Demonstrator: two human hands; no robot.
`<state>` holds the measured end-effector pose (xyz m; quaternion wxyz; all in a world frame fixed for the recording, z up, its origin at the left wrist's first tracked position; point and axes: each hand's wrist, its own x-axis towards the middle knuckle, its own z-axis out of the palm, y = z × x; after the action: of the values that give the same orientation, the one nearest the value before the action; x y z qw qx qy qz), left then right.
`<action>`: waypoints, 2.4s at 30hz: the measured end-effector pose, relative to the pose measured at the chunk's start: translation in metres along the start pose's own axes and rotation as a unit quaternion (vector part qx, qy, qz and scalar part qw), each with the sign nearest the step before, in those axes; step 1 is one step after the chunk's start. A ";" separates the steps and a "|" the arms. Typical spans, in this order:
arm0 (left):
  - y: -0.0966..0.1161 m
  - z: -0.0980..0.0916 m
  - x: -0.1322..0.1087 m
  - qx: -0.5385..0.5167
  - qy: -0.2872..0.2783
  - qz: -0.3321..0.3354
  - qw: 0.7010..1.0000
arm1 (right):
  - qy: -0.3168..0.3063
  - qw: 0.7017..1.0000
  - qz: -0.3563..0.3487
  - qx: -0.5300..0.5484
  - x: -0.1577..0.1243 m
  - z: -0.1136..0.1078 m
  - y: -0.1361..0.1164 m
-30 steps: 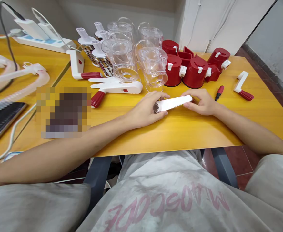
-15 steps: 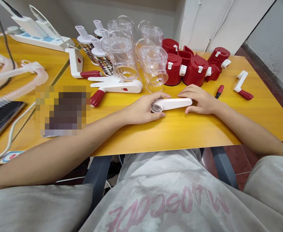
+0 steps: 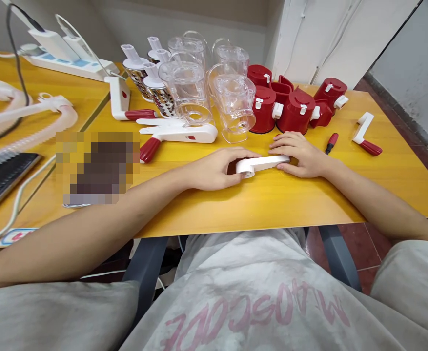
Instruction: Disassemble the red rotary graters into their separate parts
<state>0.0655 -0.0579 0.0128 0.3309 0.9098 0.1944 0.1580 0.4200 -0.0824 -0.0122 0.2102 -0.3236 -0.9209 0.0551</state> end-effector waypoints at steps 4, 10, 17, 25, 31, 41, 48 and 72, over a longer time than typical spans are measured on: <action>0.000 0.002 0.001 -0.007 0.006 0.002 1.000 | 0.010 1.000 -0.026 -0.013 0.000 0.000 -0.002; -0.003 0.008 0.001 -0.034 0.024 -0.013 0.999 | 0.083 0.992 -0.079 -0.054 0.014 -0.005 -0.020; -0.001 0.011 0.003 -0.082 0.049 -0.049 0.994 | 0.033 0.997 0.000 -0.075 0.031 -0.002 -0.072; 0.004 0.020 0.003 -0.107 0.085 -0.056 0.989 | -0.160 0.936 0.266 -0.165 0.050 0.008 -0.139; 0.004 0.024 0.001 -0.075 0.086 -0.039 0.993 | -0.177 0.929 0.299 -0.125 0.053 0.010 -0.139; 0.001 0.023 0.000 -0.052 0.078 -0.025 0.995 | -0.176 0.933 0.285 -0.131 0.050 0.018 -0.131; 0.001 0.022 -0.001 -0.057 0.066 -0.004 0.996 | -0.177 0.936 0.268 -0.142 0.048 0.019 -0.129; -0.002 0.015 -0.003 -0.050 0.051 0.010 0.997 | -0.123 0.958 0.218 -0.141 0.044 0.029 -0.116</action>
<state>0.0687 -0.0663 0.0000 0.3640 0.8849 0.1935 0.2168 0.3107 -0.1453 0.0042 0.0302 -0.5336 -0.8451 0.0089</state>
